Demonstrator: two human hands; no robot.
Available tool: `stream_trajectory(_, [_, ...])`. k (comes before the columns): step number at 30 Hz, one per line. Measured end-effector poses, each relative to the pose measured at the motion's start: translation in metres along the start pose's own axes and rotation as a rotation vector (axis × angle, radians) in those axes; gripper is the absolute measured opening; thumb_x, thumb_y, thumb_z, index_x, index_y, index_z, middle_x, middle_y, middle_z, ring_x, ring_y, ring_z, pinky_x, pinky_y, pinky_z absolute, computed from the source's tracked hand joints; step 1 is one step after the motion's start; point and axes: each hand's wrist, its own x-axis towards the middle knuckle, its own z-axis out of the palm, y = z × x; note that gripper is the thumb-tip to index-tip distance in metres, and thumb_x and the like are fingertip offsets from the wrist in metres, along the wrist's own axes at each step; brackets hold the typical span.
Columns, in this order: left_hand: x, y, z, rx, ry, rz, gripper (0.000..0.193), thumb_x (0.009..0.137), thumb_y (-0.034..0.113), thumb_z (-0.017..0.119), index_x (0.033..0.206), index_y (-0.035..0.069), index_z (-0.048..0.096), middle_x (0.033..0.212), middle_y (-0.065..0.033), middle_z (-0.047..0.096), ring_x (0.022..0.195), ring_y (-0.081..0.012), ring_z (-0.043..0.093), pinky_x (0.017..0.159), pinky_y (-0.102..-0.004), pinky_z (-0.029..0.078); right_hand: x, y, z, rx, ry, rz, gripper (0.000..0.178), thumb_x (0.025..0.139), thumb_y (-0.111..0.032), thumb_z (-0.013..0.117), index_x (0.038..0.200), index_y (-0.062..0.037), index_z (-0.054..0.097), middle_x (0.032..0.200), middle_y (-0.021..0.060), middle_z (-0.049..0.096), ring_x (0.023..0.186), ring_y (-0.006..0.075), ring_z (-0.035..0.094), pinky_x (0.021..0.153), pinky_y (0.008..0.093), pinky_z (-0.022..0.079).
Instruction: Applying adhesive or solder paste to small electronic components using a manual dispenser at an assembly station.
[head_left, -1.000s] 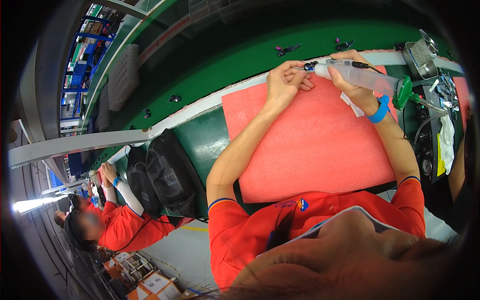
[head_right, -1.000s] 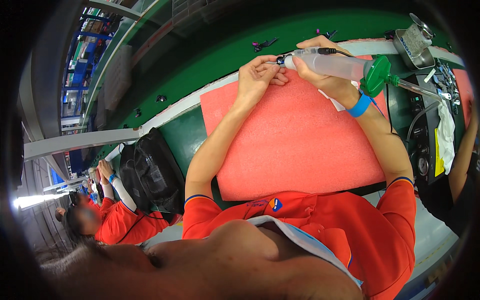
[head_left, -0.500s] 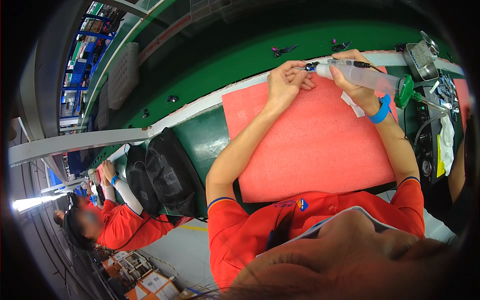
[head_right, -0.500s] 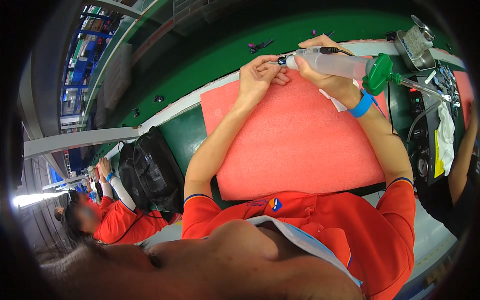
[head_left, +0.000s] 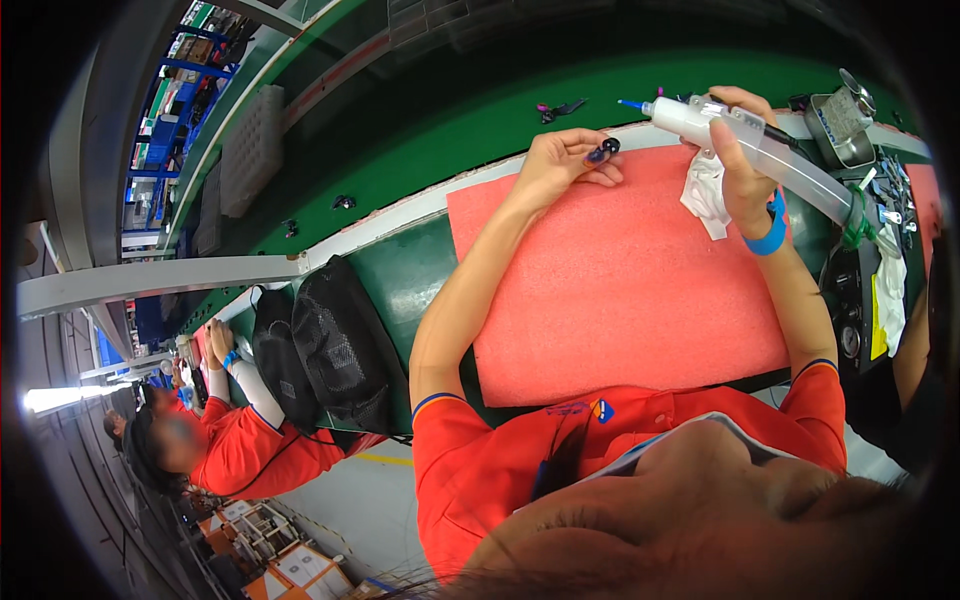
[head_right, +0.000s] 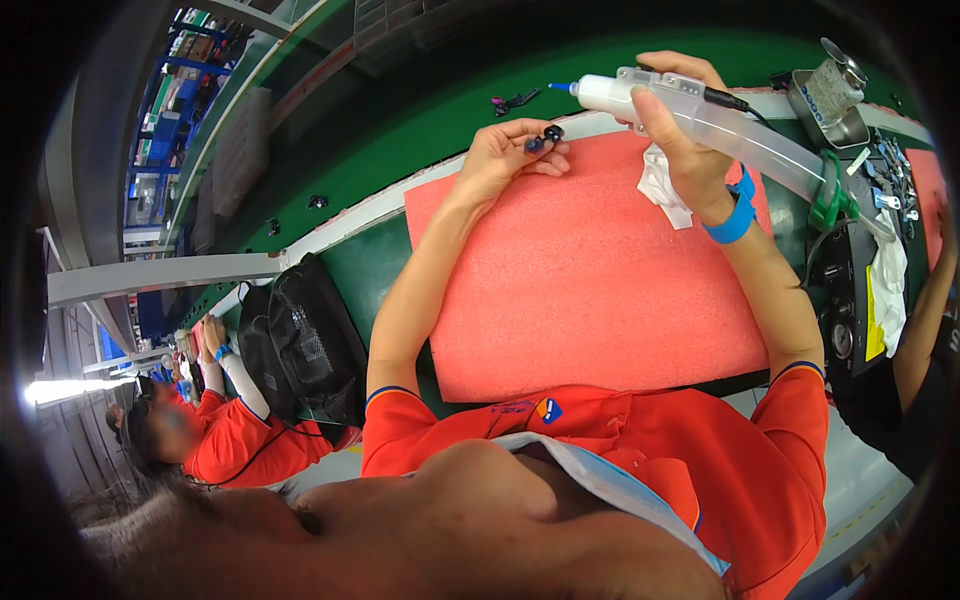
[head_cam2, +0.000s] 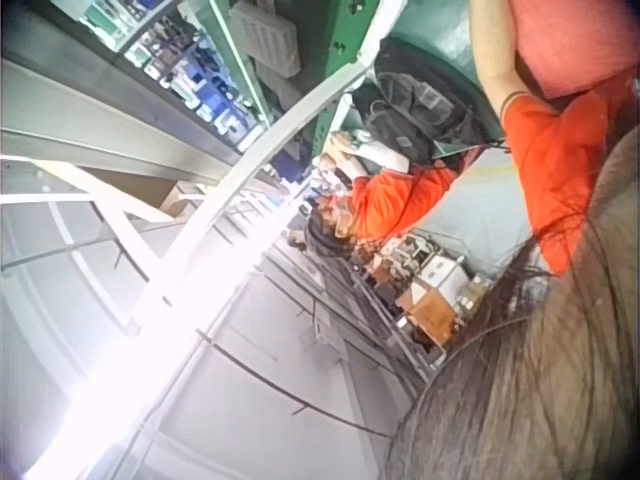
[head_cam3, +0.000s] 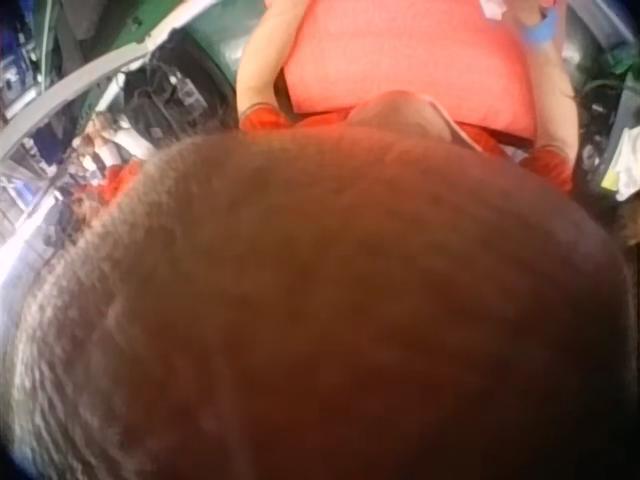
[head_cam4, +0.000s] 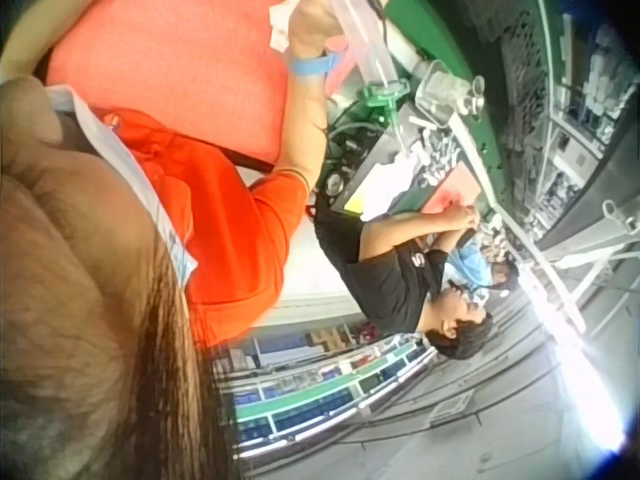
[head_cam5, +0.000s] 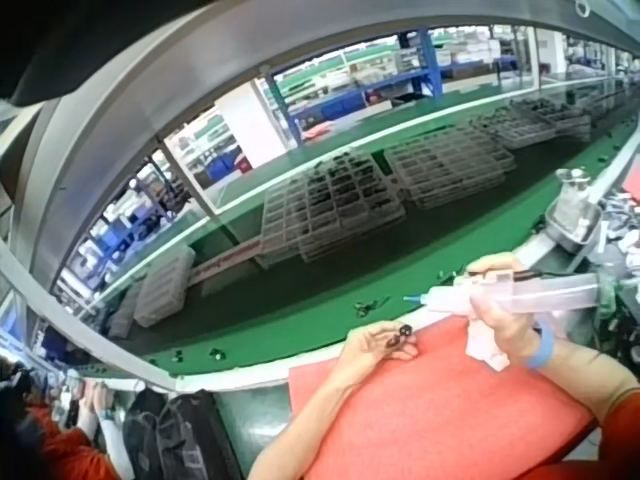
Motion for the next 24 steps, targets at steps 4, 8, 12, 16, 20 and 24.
stream_trajectory(4, [0.003, -0.012, 0.005, 0.117, 0.105, 0.104, 0.014, 0.079, -0.001, 0.049, 0.091, -0.008, 0.051, 0.077, -0.0133, 0.058, 0.067, -0.0201, 0.060, 0.058, -0.0274, 0.052, 0.000, 0.003, -0.001, -0.206, -0.081, -0.098, 0.023, 0.070, -0.007, 0.061, 0.091, 0.0004, 0.055, 0.080, 0.0076, 0.058, 0.065, 0.0094, 0.055, 0.057, 0.0202, 0.045])
stream_trajectory(8, [0.004, -0.013, 0.007, 0.156, 0.183, 0.099, 0.014, 0.080, -0.001, 0.048, 0.091, -0.008, 0.050, 0.076, -0.0131, 0.058, 0.064, -0.0199, 0.060, 0.056, -0.0258, 0.052, -0.006, 0.005, 0.000, -0.286, -0.155, -0.070, 0.021, 0.069, -0.009, 0.063, 0.088, 0.0001, 0.056, 0.078, 0.0071, 0.059, 0.064, 0.0099, 0.056, 0.056, 0.0207, 0.045])
stream_trajectory(12, [0.002, -0.014, 0.008, 0.162, 0.219, 0.100, 0.013, 0.080, -0.002, 0.047, 0.091, -0.009, 0.050, 0.075, -0.0135, 0.058, 0.061, -0.0200, 0.060, 0.054, -0.0247, 0.051, -0.007, 0.001, 0.000, -0.399, -0.243, -0.085, 0.022, 0.068, -0.007, 0.062, 0.088, -0.0004, 0.055, 0.080, 0.0072, 0.058, 0.068, 0.0120, 0.055, 0.061, 0.0218, 0.044])
stream_trajectory(16, [0.001, -0.013, 0.008, 0.217, 0.201, 0.077, 0.017, 0.081, -0.002, 0.042, 0.095, -0.009, 0.049, 0.080, -0.0158, 0.058, 0.067, -0.0195, 0.060, 0.061, -0.0261, 0.051, -0.007, 0.000, 0.001, -0.489, -0.308, -0.113, 0.024, 0.067, -0.007, 0.062, 0.089, -0.0010, 0.055, 0.082, 0.0082, 0.058, 0.071, 0.0137, 0.056, 0.064, 0.0227, 0.044])
stream_trajectory(20, [0.001, -0.012, 0.009, 0.233, 0.189, 0.084, 0.017, 0.081, -0.002, 0.042, 0.095, -0.009, 0.049, 0.079, -0.0156, 0.058, 0.067, -0.0195, 0.060, 0.061, -0.0261, 0.051, -0.009, 0.003, 0.001, -0.516, -0.323, -0.096, 0.025, 0.066, -0.008, 0.063, 0.088, -0.0012, 0.055, 0.082, 0.0093, 0.059, 0.072, 0.0153, 0.057, 0.065, 0.0236, 0.045])
stream_trajectory(24, [0.001, -0.012, 0.010, 0.244, 0.195, 0.087, 0.017, 0.081, -0.002, 0.043, 0.095, -0.009, 0.049, 0.079, -0.0151, 0.058, 0.067, -0.0192, 0.060, 0.060, -0.0257, 0.051, -0.008, 0.005, 0.001, -0.528, -0.330, -0.105, 0.025, 0.066, -0.008, 0.064, 0.088, -0.0013, 0.055, 0.083, 0.0098, 0.059, 0.072, 0.0163, 0.057, 0.065, 0.0239, 0.045])
